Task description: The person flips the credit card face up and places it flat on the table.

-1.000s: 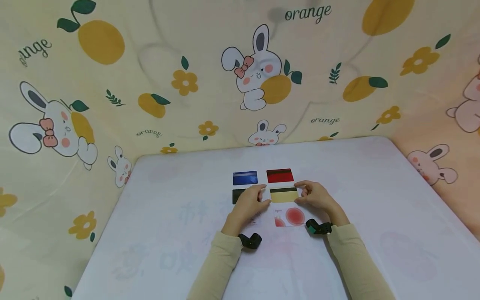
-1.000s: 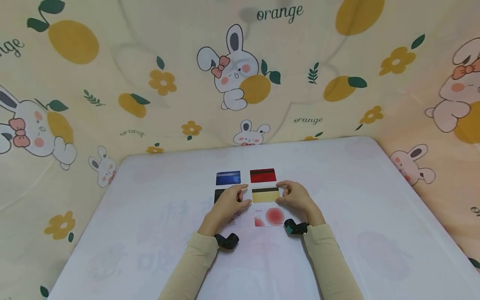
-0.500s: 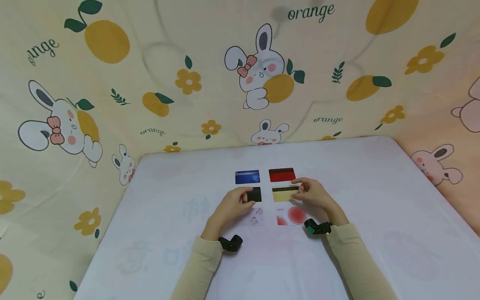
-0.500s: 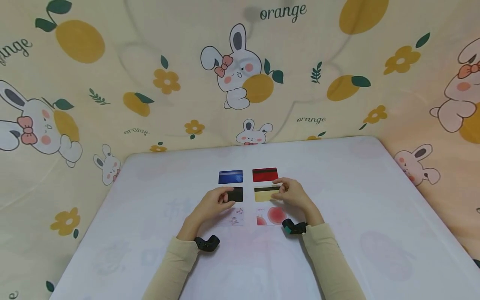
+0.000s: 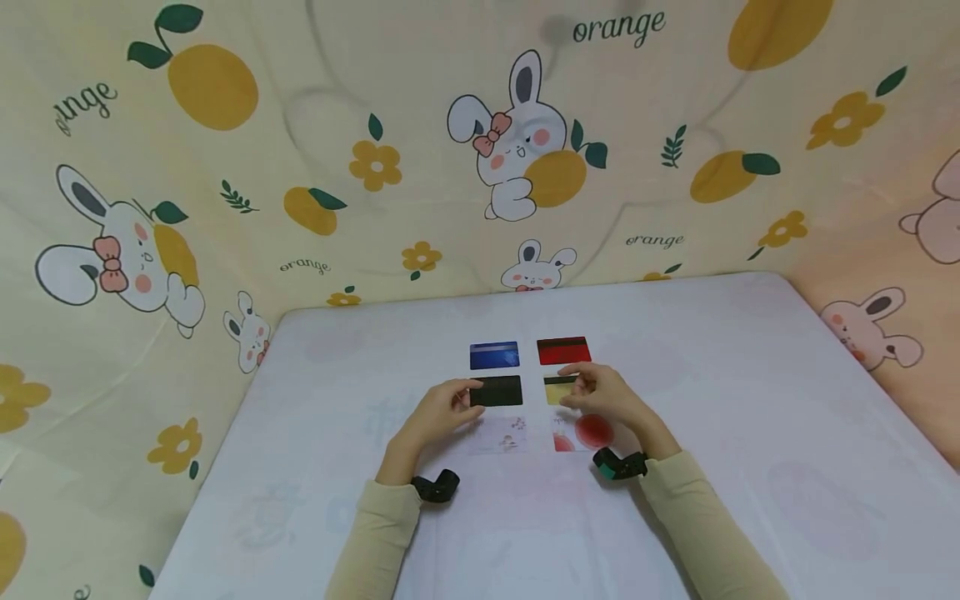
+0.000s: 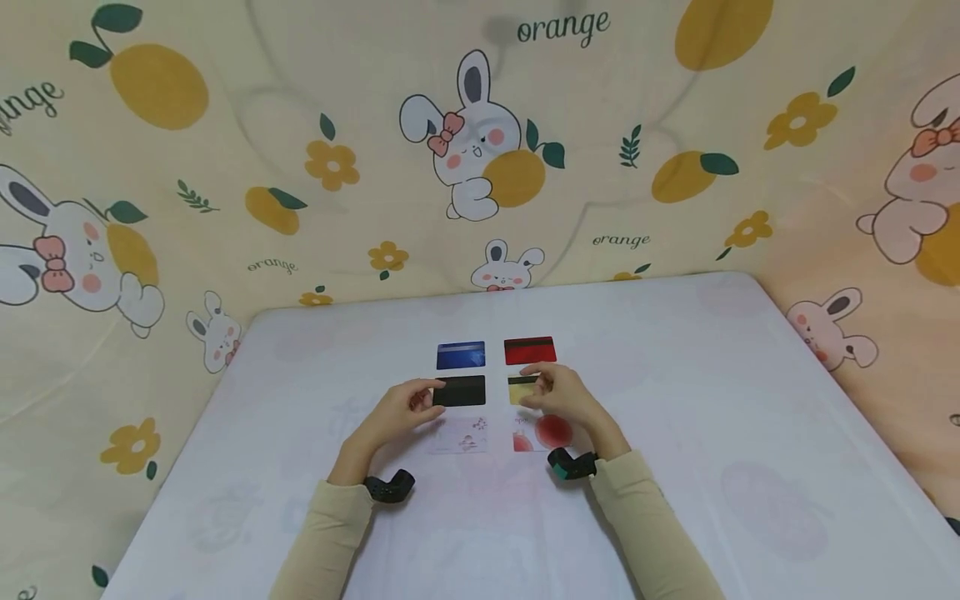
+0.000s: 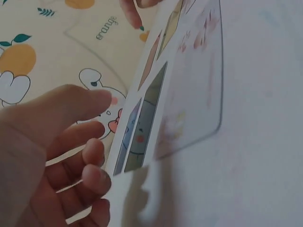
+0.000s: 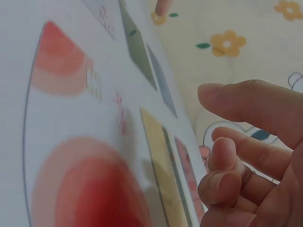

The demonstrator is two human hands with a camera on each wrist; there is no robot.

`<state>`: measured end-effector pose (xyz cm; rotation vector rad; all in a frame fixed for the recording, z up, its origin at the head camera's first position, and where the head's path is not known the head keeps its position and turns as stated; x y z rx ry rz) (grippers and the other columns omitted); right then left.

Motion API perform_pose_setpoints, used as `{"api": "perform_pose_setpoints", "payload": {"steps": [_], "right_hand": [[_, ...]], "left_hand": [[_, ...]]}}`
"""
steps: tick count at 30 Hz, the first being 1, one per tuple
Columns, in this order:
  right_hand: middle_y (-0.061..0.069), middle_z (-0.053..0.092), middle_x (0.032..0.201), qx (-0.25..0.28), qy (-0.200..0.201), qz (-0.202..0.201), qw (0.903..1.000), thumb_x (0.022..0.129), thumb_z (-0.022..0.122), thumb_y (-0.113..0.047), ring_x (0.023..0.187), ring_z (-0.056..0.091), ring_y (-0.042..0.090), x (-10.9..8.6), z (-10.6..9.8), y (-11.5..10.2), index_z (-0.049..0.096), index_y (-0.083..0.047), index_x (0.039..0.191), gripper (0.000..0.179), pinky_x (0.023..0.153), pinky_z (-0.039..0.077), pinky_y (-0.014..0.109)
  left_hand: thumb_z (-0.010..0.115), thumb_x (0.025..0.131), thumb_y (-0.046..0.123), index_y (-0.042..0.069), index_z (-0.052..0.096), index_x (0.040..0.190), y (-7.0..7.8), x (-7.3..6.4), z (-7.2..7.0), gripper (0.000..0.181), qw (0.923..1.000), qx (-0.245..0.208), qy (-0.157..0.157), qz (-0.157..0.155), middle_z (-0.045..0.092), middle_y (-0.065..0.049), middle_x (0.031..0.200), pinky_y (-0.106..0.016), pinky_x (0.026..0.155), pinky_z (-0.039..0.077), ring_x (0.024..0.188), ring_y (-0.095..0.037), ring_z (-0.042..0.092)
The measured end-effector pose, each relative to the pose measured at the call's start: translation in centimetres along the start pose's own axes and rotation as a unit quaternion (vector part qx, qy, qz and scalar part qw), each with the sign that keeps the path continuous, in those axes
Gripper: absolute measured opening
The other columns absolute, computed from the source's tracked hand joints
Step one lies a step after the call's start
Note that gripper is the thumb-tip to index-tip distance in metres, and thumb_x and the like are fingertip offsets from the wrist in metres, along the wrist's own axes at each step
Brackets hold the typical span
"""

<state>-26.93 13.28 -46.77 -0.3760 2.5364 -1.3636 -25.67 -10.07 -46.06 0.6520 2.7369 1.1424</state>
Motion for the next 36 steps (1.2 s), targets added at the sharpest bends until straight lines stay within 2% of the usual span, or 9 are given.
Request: {"api": "perform_pose_setpoints", "payload": {"steps": [9,18,22,27,36], "right_hand": [[0.005,0.053,0.074,0.005,-0.02,-0.023,0.9995,0.076,0.074,-0.016,0.066,0.049,0.013,-0.1,1.4,-1.5,0.058,-0.003,0.116,0.046,0.059,0.044,0.019],[0.007,0.054,0.072,0.012,-0.048,-0.077,0.9958,0.074,0.076,-0.017,0.06,0.046,0.007,-0.1,3.3,-2.9,0.059,0.001,0.112,0.046,0.056,0.04,0.017],[0.006,0.054,0.071,0.011,-0.056,-0.078,0.9954,0.073,0.076,-0.016,0.058,0.046,0.006,-0.3,4.0,-3.2,0.059,0.001,0.111,0.045,0.055,0.041,0.018],[0.003,0.053,0.069,0.008,-0.075,-0.059,0.9954,0.073,0.076,-0.017,0.057,0.047,0.006,-0.4,5.0,-3.0,0.059,-0.001,0.112,0.045,0.053,0.041,0.018],[0.002,0.053,0.067,-0.028,-0.085,-0.046,0.9949,0.069,0.079,-0.015,0.057,0.045,0.007,-0.3,6.4,-2.5,0.06,-0.001,0.108,0.046,0.052,0.037,0.016]], "left_hand": [[0.069,0.081,0.014,0.002,0.061,0.115,-1.1,-0.4,-0.5,0.037,0.9994,-0.025,-0.025,-0.002,0.057,-0.006,0.078,-0.015,0.062,0.039,0.066,-0.005,0.045],[0.071,0.079,0.014,0.005,0.062,0.115,-1.6,-0.8,-0.3,0.038,0.9958,-0.046,-0.076,-0.024,0.056,-0.006,0.077,-0.015,0.06,0.037,0.066,-0.007,0.043],[0.074,0.076,0.016,0.005,0.062,0.115,-1.8,-0.9,0.1,0.042,0.9933,-0.048,-0.1,-0.032,0.057,-0.008,0.077,-0.015,0.059,0.035,0.064,-0.007,0.043],[0.078,0.072,0.018,0.007,0.063,0.112,-2.1,-1.0,0.6,0.045,0.9902,-0.053,-0.118,-0.052,0.055,-0.006,0.079,-0.015,0.058,0.033,0.064,-0.007,0.041],[0.084,0.063,0.021,0.011,0.064,0.106,-2.5,-1.2,0.8,0.049,0.991,-0.025,-0.117,-0.061,0.051,0.0,0.079,-0.016,0.059,0.031,0.065,-0.007,0.039]]}}
Point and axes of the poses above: each hand's wrist, its own x-axis towards the middle knuckle, its own z-axis out of the palm, y = z × x, the point moved 8 cm from there along x, towards the middle knuckle
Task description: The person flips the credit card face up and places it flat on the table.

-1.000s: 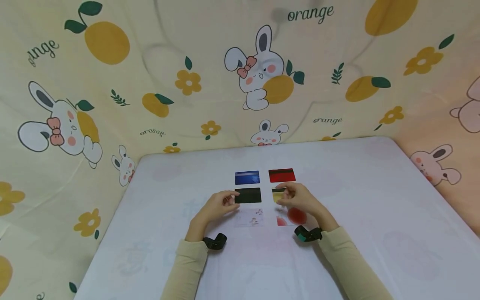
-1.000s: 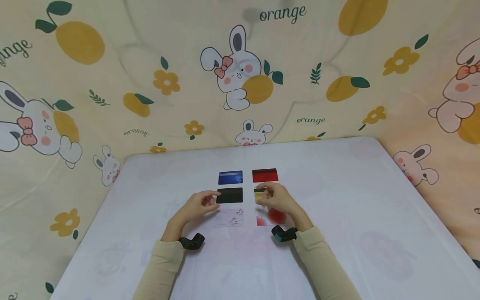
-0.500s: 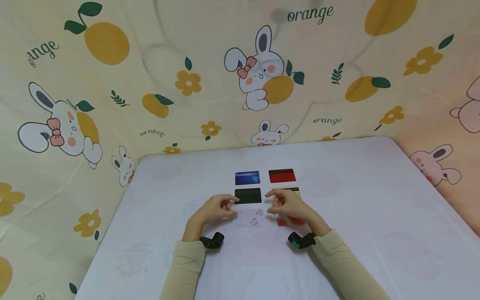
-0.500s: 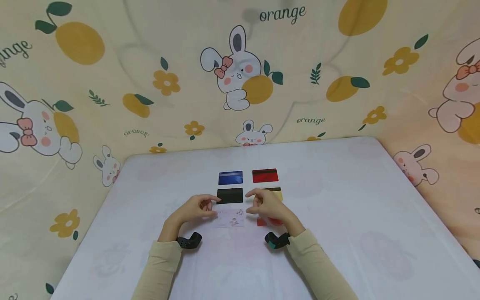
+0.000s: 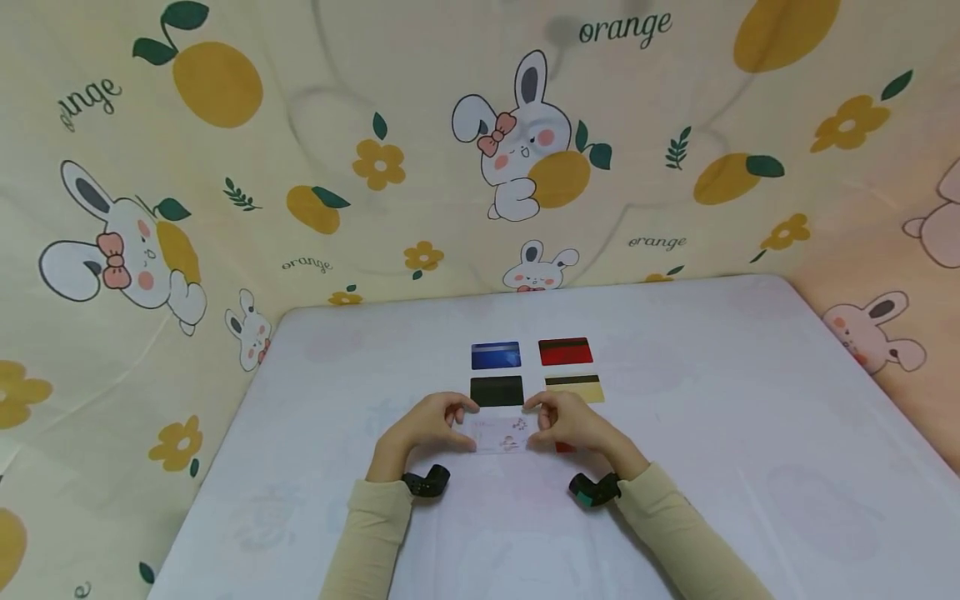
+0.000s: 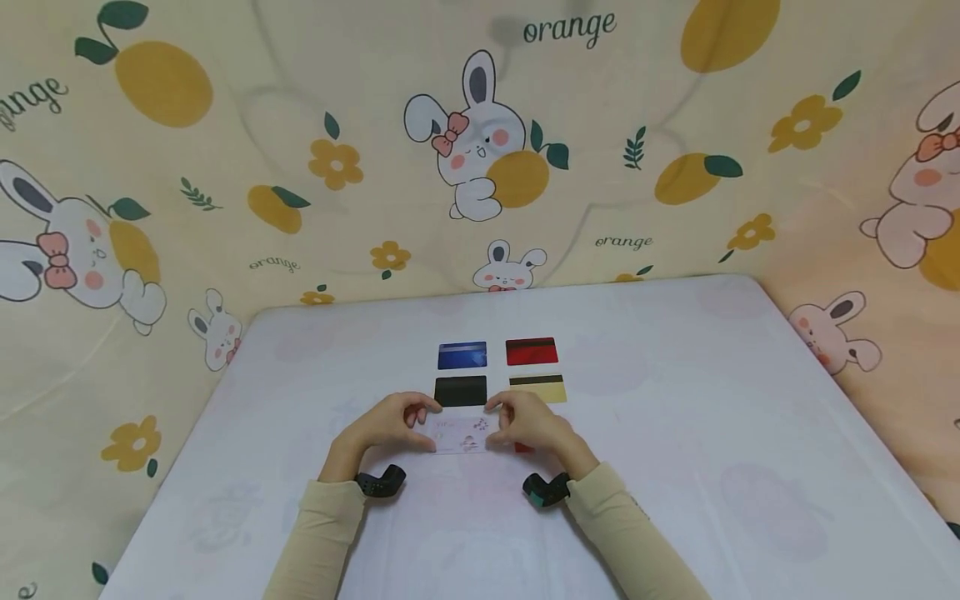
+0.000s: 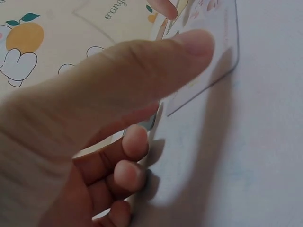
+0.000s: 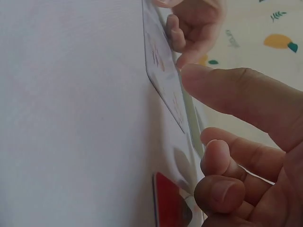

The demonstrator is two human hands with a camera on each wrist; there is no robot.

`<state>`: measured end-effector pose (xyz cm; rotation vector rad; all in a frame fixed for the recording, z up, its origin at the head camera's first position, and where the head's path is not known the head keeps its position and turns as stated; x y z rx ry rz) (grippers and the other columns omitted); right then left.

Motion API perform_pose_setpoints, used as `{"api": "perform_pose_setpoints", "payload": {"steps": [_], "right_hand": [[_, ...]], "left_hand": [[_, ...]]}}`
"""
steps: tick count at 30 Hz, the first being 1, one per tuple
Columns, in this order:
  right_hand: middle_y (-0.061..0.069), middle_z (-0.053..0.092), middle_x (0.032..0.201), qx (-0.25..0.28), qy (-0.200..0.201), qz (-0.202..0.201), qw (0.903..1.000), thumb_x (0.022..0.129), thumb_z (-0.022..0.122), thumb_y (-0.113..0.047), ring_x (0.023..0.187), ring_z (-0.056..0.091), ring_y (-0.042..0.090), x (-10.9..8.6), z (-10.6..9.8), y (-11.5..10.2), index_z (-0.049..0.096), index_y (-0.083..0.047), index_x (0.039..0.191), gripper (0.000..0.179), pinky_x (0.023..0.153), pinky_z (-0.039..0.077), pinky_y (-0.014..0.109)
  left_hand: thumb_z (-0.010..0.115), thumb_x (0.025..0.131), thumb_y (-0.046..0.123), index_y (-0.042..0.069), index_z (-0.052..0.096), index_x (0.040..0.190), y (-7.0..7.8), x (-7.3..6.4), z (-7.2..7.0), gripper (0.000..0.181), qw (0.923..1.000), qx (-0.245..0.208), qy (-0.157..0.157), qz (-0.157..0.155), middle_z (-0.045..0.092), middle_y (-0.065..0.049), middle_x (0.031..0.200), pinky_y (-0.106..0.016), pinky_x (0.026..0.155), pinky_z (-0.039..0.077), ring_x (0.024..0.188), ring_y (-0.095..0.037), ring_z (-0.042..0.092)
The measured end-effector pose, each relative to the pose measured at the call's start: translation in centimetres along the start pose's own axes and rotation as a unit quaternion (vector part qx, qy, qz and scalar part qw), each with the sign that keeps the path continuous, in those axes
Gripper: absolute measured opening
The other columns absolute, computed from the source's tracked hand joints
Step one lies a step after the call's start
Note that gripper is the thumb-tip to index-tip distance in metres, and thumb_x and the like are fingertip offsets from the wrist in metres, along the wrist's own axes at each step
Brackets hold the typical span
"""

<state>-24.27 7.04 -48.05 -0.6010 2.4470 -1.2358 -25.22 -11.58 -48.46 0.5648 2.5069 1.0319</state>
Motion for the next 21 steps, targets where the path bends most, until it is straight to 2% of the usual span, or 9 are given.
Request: {"api": "perform_pose_setpoints", "payload": {"steps": [5,12,21], "right_hand": [[0.001,0.052,0.066,-0.023,-0.006,0.01,0.9997,0.069,0.08,-0.018,0.056,0.045,0.009,-0.2,0.24,-0.16,0.06,-0.002,0.11,0.049,0.05,0.035,0.017],[-0.001,0.049,0.063,-0.053,-0.002,0.039,0.9979,0.065,0.082,-0.019,0.055,0.044,0.01,-0.27,0.5,-0.55,0.06,-0.006,0.106,0.048,0.049,0.033,0.019],[-0.003,0.046,0.06,-0.063,0.01,0.059,0.9962,0.064,0.083,-0.02,0.053,0.044,0.011,-0.18,0.53,-0.47,0.061,-0.009,0.104,0.048,0.046,0.032,0.019]], "left_hand": [[0.085,0.062,0.023,0.012,0.063,0.106,0.05,0.07,0.21,0.05,0.9998,0.02,0.003,0.002,0.052,0.0,0.08,-0.016,0.059,0.032,0.067,-0.007,0.039],[0.086,0.059,0.022,0.011,0.062,0.105,0.25,-0.12,0.16,0.054,0.9997,0.024,0.004,0.006,0.053,-0.003,0.081,-0.017,0.06,0.031,0.068,-0.009,0.04],[0.086,0.059,0.022,0.011,0.063,0.097,0.39,-0.09,0.09,0.045,0.999,0.042,0.007,0.015,0.052,-0.004,0.08,-0.017,0.061,0.032,0.068,-0.008,0.04]]}}
Point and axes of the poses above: each hand's wrist, its own x-axis towards the middle knuckle, its own z-axis out of the palm, y = z × x, the point moved 8 cm from there along x, towards the middle knuckle
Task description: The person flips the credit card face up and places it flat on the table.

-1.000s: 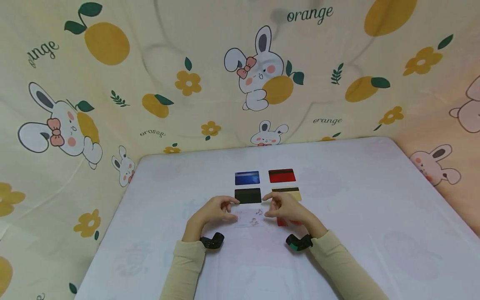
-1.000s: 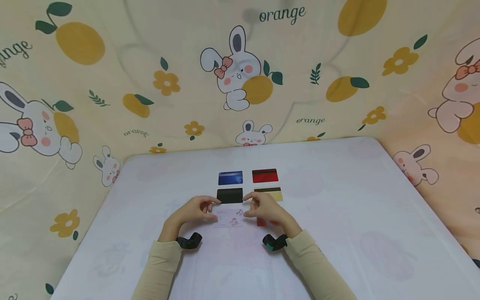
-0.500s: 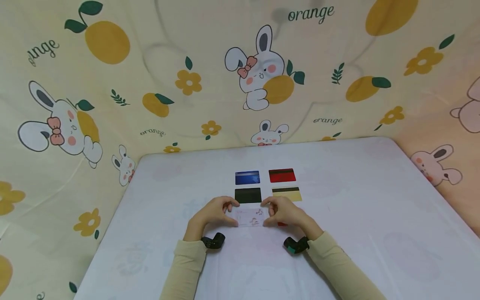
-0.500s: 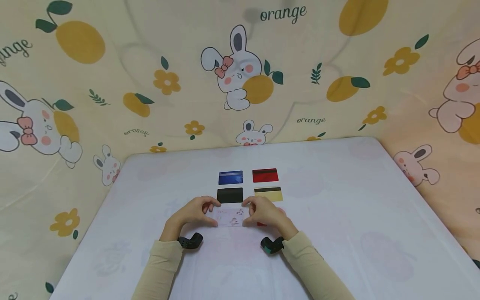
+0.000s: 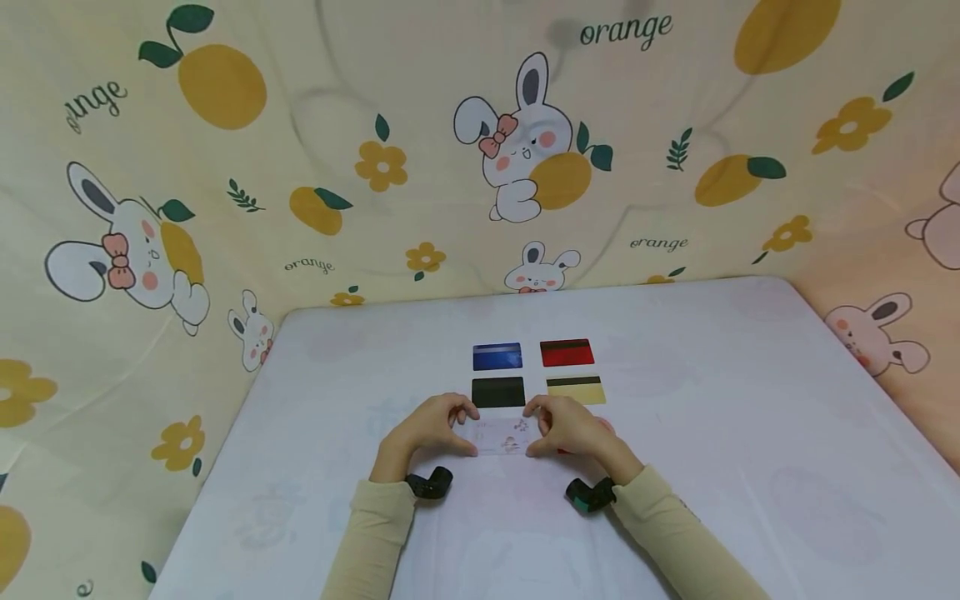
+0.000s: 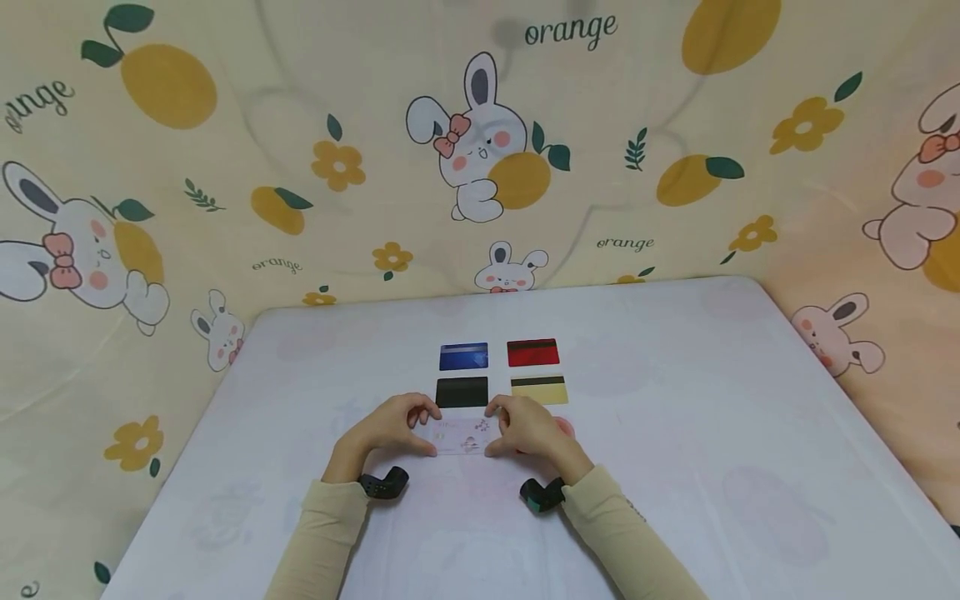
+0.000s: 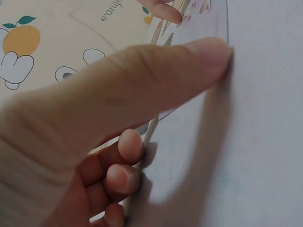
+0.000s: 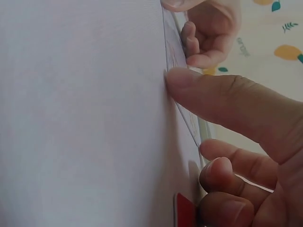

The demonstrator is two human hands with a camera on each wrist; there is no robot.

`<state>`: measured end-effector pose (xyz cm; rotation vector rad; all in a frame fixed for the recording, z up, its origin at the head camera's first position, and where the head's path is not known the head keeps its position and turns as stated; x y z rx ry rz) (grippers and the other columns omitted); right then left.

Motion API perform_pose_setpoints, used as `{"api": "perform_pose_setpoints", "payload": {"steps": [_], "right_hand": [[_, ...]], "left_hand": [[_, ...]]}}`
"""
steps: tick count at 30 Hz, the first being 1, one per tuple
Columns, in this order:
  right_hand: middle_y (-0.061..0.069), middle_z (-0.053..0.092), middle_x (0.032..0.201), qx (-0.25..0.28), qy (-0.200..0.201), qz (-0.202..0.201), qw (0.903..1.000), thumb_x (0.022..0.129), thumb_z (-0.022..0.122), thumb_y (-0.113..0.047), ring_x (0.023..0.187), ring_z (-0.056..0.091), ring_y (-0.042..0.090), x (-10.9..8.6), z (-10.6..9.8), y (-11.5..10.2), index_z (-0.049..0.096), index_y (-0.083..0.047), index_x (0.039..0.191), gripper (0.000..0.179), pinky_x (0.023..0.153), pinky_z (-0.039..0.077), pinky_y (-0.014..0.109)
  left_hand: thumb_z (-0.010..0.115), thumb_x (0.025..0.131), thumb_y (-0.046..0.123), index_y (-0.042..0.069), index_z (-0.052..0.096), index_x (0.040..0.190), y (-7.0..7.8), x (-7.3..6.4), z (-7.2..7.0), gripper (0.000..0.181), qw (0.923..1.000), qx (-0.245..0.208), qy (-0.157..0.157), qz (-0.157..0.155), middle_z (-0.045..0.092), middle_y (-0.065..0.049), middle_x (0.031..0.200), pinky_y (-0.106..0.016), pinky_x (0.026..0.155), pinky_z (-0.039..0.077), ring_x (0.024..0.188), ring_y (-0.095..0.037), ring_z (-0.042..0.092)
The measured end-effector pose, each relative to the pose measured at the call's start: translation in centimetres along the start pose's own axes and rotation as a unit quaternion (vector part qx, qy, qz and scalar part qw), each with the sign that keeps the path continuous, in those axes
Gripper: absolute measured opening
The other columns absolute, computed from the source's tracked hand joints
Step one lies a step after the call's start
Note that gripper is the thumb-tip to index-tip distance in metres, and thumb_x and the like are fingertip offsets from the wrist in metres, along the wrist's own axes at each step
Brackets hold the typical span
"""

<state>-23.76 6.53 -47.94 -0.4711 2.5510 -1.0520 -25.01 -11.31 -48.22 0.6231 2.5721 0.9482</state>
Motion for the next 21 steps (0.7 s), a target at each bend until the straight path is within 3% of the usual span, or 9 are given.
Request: {"api": "perform_pose_setpoints", "payload": {"steps": [3,10,21], "right_hand": [[-0.002,0.046,0.06,-0.001,0.01,0.008,0.9999,0.063,0.084,-0.021,0.052,0.044,0.012,0.0,0.05,0.0,0.061,-0.01,0.102,0.047,0.046,0.032,0.02],[-0.002,0.047,0.059,-0.026,0.017,0.029,0.9991,0.062,0.085,-0.023,0.054,0.044,0.012,0.01,0.62,-0.05,0.061,-0.013,0.097,0.044,0.049,0.031,0.02],[0.001,0.048,0.062,-0.015,0.014,0.056,0.9982,0.06,0.086,-0.019,0.054,0.044,0.014,0.31,0.45,-0.63,0.058,-0.009,0.095,0.045,0.049,0.033,0.022]], "left_hand": [[0.086,0.059,0.02,0.01,0.063,0.095,0.11,-0.03,-0.08,0.044,1.0,-0.005,0.004,0.003,0.053,-0.005,0.08,-0.018,0.061,0.032,0.069,-0.009,0.04],[0.085,0.062,0.022,0.013,0.062,0.096,-0.23,-0.09,0.46,0.042,0.9995,-0.014,-0.009,-0.027,0.05,-0.001,0.08,-0.019,0.065,0.034,0.073,-0.01,0.042],[0.085,0.061,0.021,0.011,0.061,0.096,-0.22,-0.03,0.24,0.043,0.9996,0.0,-0.007,-0.026,0.049,-0.001,0.079,-0.019,0.064,0.034,0.072,-0.01,0.042]]}}
Point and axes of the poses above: each hand's wrist, its own x-axis towards the middle knuckle, its own z-axis out of the palm, y = z × x, the point moved 8 cm from there along x, towards the middle knuckle
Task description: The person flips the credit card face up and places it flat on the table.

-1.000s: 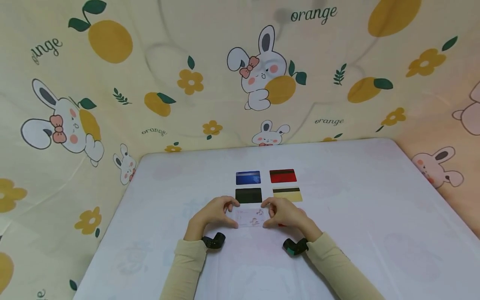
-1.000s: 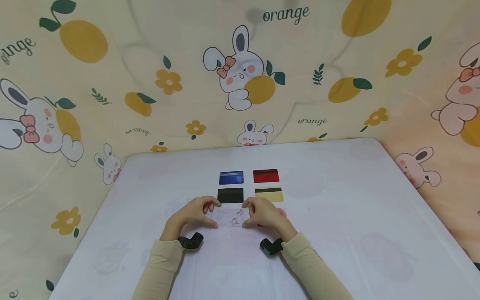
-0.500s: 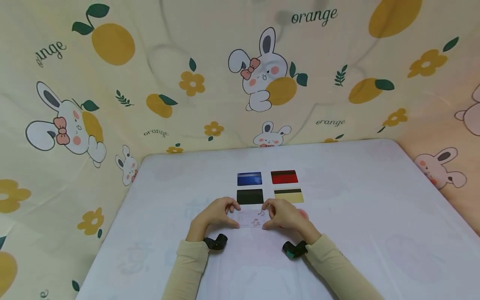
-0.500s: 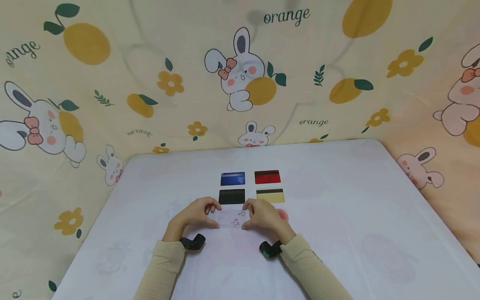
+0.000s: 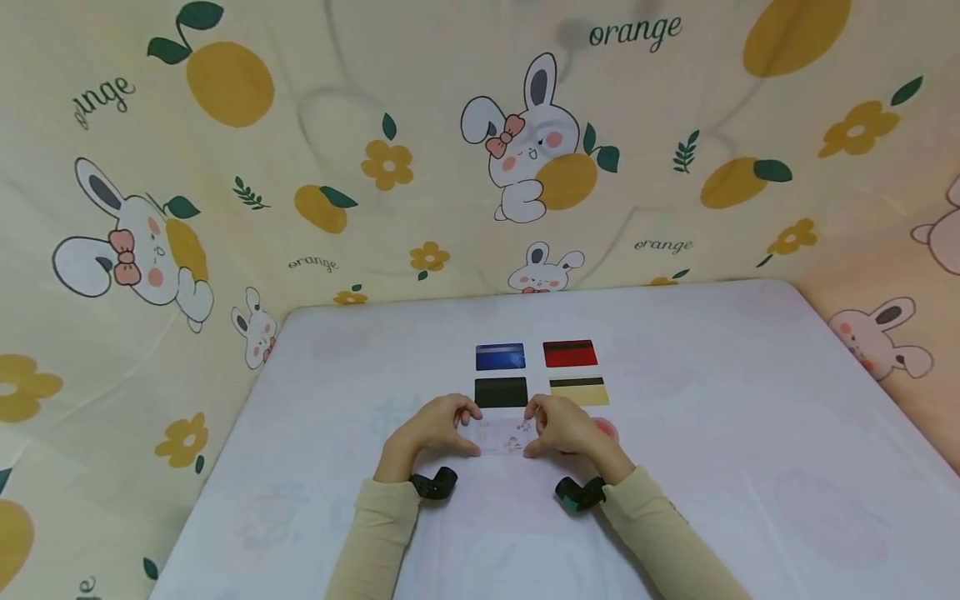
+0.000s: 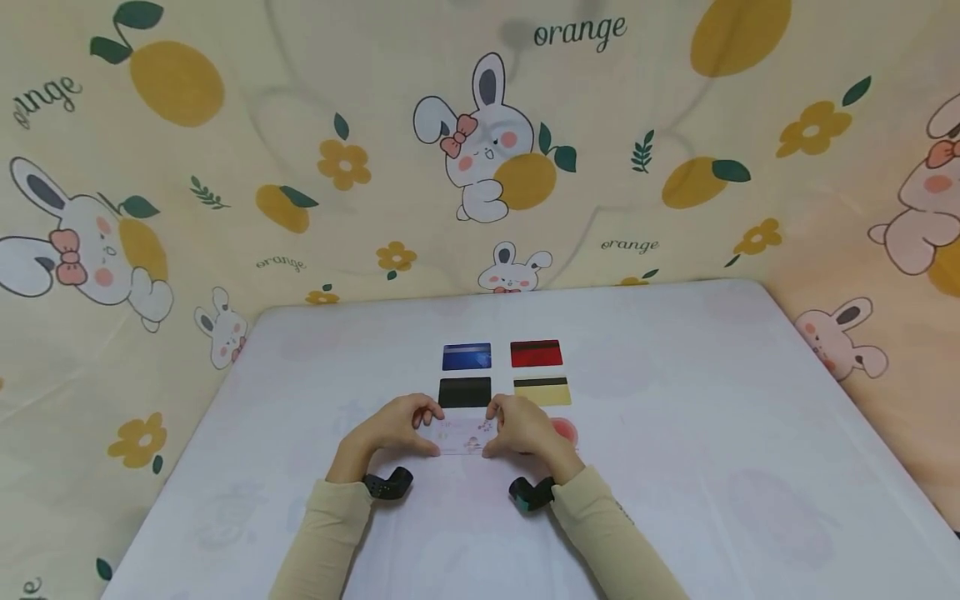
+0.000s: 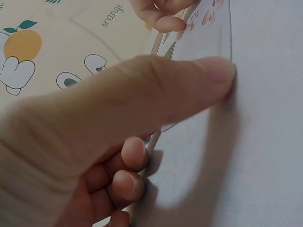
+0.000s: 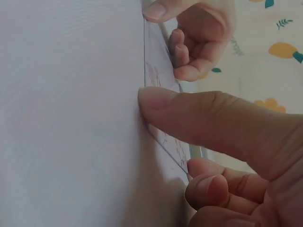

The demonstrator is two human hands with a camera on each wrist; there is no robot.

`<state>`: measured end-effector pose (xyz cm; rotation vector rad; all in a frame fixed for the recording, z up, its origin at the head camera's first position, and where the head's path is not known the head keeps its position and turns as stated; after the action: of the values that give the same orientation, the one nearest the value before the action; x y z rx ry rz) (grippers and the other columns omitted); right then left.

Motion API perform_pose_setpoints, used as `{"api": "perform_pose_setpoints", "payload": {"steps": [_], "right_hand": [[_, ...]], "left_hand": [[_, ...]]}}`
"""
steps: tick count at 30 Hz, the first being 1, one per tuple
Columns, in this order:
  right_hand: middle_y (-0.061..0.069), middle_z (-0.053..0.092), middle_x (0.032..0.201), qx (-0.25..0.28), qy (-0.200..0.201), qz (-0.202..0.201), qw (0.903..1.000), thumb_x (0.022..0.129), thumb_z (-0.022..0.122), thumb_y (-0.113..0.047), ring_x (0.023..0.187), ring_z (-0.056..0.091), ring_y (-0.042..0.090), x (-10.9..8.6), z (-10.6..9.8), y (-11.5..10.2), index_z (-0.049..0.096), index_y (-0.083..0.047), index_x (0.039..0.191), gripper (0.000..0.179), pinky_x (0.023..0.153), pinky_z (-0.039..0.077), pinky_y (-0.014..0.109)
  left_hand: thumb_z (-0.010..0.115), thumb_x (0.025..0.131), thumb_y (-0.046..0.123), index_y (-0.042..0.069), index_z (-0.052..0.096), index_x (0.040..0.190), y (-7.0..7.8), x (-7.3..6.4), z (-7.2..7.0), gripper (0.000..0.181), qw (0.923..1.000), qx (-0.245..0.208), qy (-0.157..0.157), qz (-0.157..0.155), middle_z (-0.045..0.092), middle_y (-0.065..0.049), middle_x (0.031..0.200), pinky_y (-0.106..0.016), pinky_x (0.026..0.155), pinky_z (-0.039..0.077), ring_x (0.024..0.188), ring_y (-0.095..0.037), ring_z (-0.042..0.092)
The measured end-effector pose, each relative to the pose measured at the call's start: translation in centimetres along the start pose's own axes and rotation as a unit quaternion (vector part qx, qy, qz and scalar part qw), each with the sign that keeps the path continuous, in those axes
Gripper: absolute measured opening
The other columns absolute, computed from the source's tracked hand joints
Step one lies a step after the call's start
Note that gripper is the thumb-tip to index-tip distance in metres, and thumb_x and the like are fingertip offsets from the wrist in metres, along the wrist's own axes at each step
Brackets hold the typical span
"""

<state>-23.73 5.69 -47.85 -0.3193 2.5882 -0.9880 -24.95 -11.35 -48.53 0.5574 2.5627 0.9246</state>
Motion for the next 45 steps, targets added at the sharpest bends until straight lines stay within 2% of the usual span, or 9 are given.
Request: {"api": "perform_pose_setpoints", "payload": {"steps": [7,16,22,27,35,39,45], "right_hand": [[-0.001,0.047,0.06,0.009,-0.01,-0.005,0.9999,0.061,0.085,-0.018,0.052,0.043,0.013,0.4,0.2,0.1,0.056,-0.01,0.094,0.045,0.048,0.032,0.022],[-0.002,0.046,0.058,0.018,-0.017,-0.026,0.9993,0.059,0.086,-0.016,0.052,0.042,0.012,0.3,0.2,0.1,0.054,-0.008,0.094,0.048,0.05,0.031,0.022],[-0.002,0.047,0.06,0.011,-0.015,-0.021,0.9996,0.06,0.086,-0.017,0.054,0.042,0.011,0.4,0.1,0.4,0.053,-0.009,0.095,0.049,0.05,0.031,0.021],[-0.001,0.048,0.06,0.014,-0.016,-0.021,0.9996,0.06,0.086,-0.016,0.056,0.043,0.012,0.5,0.2,0.4,0.052,-0.009,0.096,0.05,0.051,0.032,0.022],[0.0,0.047,0.061,0.023,-0.022,-0.016,0.9994,0.06,0.085,-0.014,0.056,0.043,0.012,0.3,0.3,0.3,0.051,-0.009,0.096,0.05,0.05,0.031,0.021],[-0.001,0.047,0.06,0.015,-0.023,-0.009,0.9996,0.062,0.085,-0.016,0.055,0.043,0.012,0.3,0.3,0.4,0.051,-0.011,0.096,0.048,0.05,0.031,0.021],[-0.001,0.047,0.059,0.002,-0.025,-0.021,0.9995,0.063,0.084,-0.019,0.055,0.043,0.012,0.1,0.2,0.2,0.052,-0.01,0.097,0.048,0.051,0.031,0.021]], "left_hand": [[0.085,0.06,0.02,0.011,0.06,0.099,0.2,-0.3,-0.3,0.047,0.9999,-0.009,0.007,-0.009,0.049,-0.002,0.081,-0.02,0.064,0.033,0.073,-0.011,0.042],[0.087,0.057,0.02,0.011,0.058,0.097,0.8,-0.2,-0.1,0.05,0.9999,0.0,0.006,0.013,0.054,-0.004,0.085,-0.018,0.063,0.034,0.072,-0.01,0.041],[0.087,0.057,0.02,0.01,0.061,0.102,1.2,0.0,0.0,0.053,0.9996,0.0,0.008,0.025,0.056,-0.004,0.088,-0.018,0.064,0.036,0.073,-0.01,0.042],[0.087,0.057,0.02,0.01,0.062,0.101,1.2,0.0,0.0,0.052,0.9995,0.006,0.01,0.029,0.054,-0.005,0.083,-0.019,0.064,0.036,0.073,-0.011,0.043],[0.087,0.057,0.016,0.009,0.06,0.106,1.5,0.0,0.2,0.057,0.9986,-0.018,-0.005,0.049,0.057,-0.005,0.091,-0.017,0.065,0.037,0.076,-0.011,0.043],[0.087,0.057,0.016,0.009,0.06,0.105,1.5,0.0,0.3,0.056,0.9985,-0.024,-0.006,0.049,0.055,-0.005,0.089,-0.017,0.065,0.037,0.077,-0.012,0.043],[0.086,0.057,0.018,0.008,0.062,0.106,1.5,0.0,0.1,0.055,0.9982,-0.011,-0.001,0.059,0.054,-0.007,0.083,-0.016,0.064,0.037,0.073,-0.01,0.044]]}}
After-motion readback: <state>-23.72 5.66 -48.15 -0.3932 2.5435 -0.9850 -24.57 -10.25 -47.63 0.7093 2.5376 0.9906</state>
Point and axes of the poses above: each hand's wrist, its own x-axis towards the middle knuckle, its own z-axis out of the palm, y = z × x, the point moved 8 cm from there along x, towards the middle knuckle
